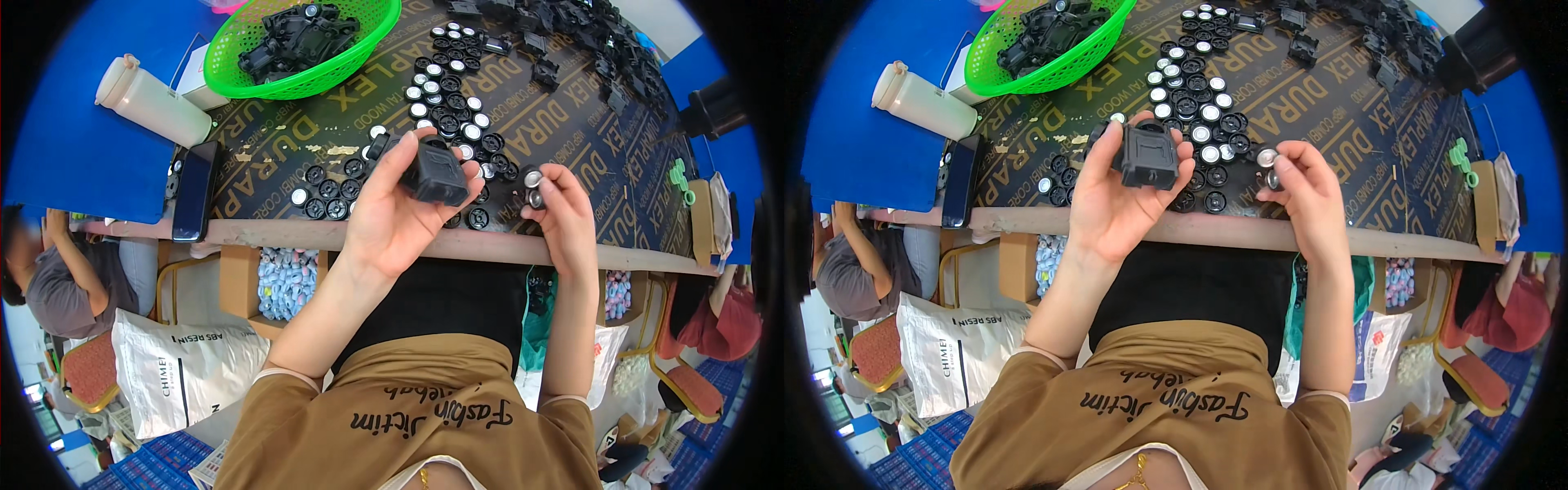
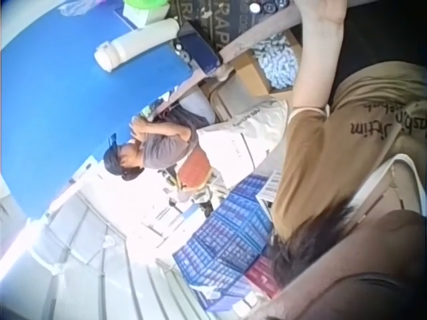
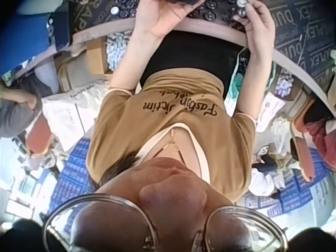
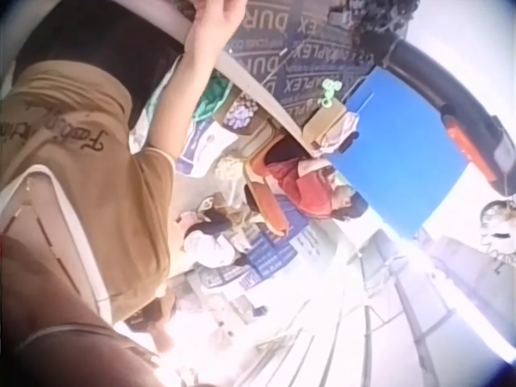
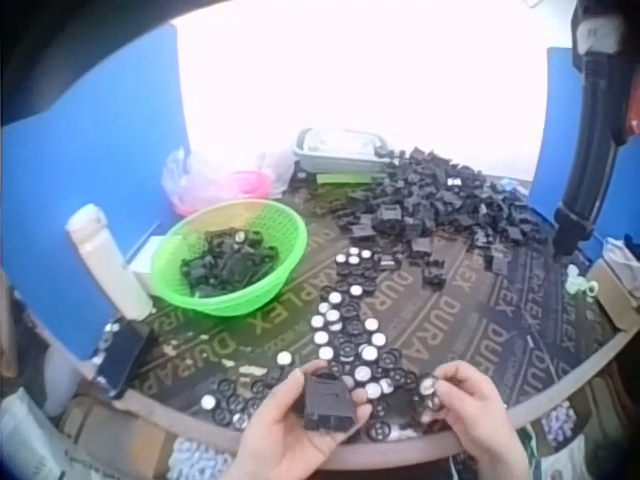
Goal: Assembling small black plastic components by hand at a factory workbench.
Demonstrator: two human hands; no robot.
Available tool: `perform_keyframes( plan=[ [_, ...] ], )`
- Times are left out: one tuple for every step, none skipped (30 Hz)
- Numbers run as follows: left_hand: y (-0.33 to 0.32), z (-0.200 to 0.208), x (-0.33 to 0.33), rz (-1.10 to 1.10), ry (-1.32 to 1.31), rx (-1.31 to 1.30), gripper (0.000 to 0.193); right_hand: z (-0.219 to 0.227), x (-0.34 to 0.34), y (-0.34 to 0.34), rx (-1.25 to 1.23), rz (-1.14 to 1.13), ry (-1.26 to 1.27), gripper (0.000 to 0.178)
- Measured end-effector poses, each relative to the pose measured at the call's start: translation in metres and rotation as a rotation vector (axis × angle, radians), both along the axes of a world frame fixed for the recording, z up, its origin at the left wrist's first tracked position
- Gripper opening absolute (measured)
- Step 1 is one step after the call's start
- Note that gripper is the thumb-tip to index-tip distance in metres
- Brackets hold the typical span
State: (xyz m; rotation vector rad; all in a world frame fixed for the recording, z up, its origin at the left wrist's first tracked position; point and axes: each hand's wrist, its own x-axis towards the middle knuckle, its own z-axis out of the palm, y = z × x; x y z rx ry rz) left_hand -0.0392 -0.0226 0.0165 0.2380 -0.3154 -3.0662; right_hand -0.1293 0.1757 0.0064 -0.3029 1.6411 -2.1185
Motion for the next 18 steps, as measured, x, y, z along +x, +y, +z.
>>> perform_keyframes(
  plan=[
    [0.001, 0.0, -0.001, -0.009, 0.008, 0.037, 0.026, -0.001, -0.004, 0.003, -0.154, 0.042, -0.129, 0.018],
    [0.003, 0.001, -0.002, -0.018, 0.016, 0.074, 0.023, 0.003, -0.006, 0.002, -0.275, 0.077, -0.207, 0.02],
    [0.005, 0.001, -0.005, -0.019, 0.018, 0.075, 0.023, 0.003, -0.007, 0.002, -0.275, 0.076, -0.206, 0.02],
    [0.007, 0.002, -0.008, -0.015, 0.003, 0.093, 0.022, 0.002, -0.008, 0.001, -0.408, 0.124, -0.275, 0.02],
    [0.011, 0.004, -0.012, -0.012, -0.011, 0.111, 0.021, 0.001, -0.009, 0.001, -0.542, 0.171, -0.344, 0.02],
    [0.015, 0.009, -0.016, 0.0, -0.03, 0.11, 0.021, 0.001, -0.008, -0.001, -0.62, 0.178, -0.441, 0.02],
    [0.018, 0.009, -0.022, 0.0, -0.029, 0.109, 0.021, 0.002, -0.008, -0.004, -0.639, 0.221, -0.413, 0.019],
    [0.021, 0.01, -0.028, 0.0, -0.013, 0.203, 0.021, 0.003, -0.006, -0.009, -0.657, 0.263, -0.385, 0.019],
    [0.023, 0.011, -0.033, 0.0, 0.003, 0.296, 0.021, 0.009, -0.002, -0.013, -0.559, 0.231, -0.341, 0.017],
    [0.024, 0.016, -0.038, -0.004, -0.034, 0.339, 0.025, 0.008, -0.002, -0.015, -0.505, 0.224, -0.301, 0.016],
    [0.027, 0.018, -0.042, -0.005, -0.032, 0.338, 0.025, 0.006, -0.002, -0.017, -0.451, 0.217, -0.262, 0.015],
    [0.03, 0.019, -0.046, 0.017, -0.059, 0.342, 0.027, 0.007, -0.001, -0.021, -0.359, 0.194, -0.223, 0.014],
    [0.034, 0.02, -0.049, 0.039, -0.087, 0.347, 0.029, 0.008, 0.0, -0.024, -0.359, 0.192, -0.223, 0.014],
    [0.039, 0.021, -0.05, 0.068, -0.093, 0.28, 0.032, 0.009, 0.0, -0.027, -0.335, 0.14, -0.162, 0.014],
    [0.043, 0.018, -0.05, 0.053, -0.075, 0.258, 0.033, 0.01, 0.002, -0.031, -0.309, 0.09, -0.101, 0.014],
    [0.046, 0.016, -0.051, 0.037, -0.056, 0.236, 0.034, 0.019, 0.007, -0.039, -0.24, -0.04, -0.09, 0.013],
    [0.047, 0.015, -0.051, 0.04, -0.046, 0.216, 0.036, 0.016, 0.008, -0.038, -0.241, -0.042, -0.092, 0.013],
    [0.047, 0.015, -0.05, 0.039, -0.048, 0.216, 0.036, 0.011, 0.008, -0.037, -0.168, -0.095, 0.063, 0.012]
  ],
)
